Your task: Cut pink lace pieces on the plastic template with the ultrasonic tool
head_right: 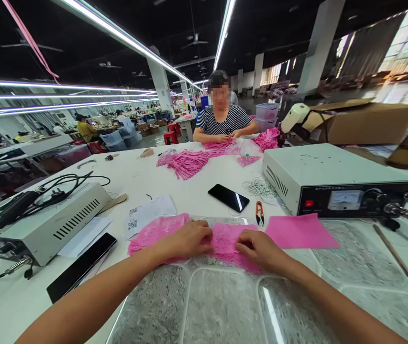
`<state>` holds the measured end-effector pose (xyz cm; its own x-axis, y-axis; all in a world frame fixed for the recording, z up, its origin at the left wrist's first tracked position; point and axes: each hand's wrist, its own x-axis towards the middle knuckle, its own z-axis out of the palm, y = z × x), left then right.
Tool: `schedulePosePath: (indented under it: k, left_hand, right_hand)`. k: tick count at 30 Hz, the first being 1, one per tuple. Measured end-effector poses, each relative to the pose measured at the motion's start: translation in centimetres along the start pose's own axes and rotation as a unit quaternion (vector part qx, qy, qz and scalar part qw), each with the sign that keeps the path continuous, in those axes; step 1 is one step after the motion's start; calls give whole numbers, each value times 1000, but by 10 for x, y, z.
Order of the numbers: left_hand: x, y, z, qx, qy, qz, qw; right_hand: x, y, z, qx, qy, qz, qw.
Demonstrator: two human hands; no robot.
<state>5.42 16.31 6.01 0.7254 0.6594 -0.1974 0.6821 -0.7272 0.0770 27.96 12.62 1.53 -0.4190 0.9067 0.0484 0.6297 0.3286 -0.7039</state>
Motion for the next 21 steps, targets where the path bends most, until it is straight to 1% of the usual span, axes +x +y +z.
schedulePosePath:
  k: [4, 7, 14, 21]
  left_hand:
    - [12, 13, 9, -4, 34, -2, 999]
    - [16, 18, 14, -9, 49, 3, 999]
    - [14, 18, 21, -10, 69, 22, 997]
    - [11, 18, 25, -16, 73, 26, 997]
  right_hand:
    - [4, 5, 1, -14, 3, 2, 1000]
    - [5, 8, 1, -18, 3, 3, 1000]
    - [-2, 11, 3, -12, -10, -24, 1000]
    - [-2, 14, 3, -8, -14, -21, 1000]
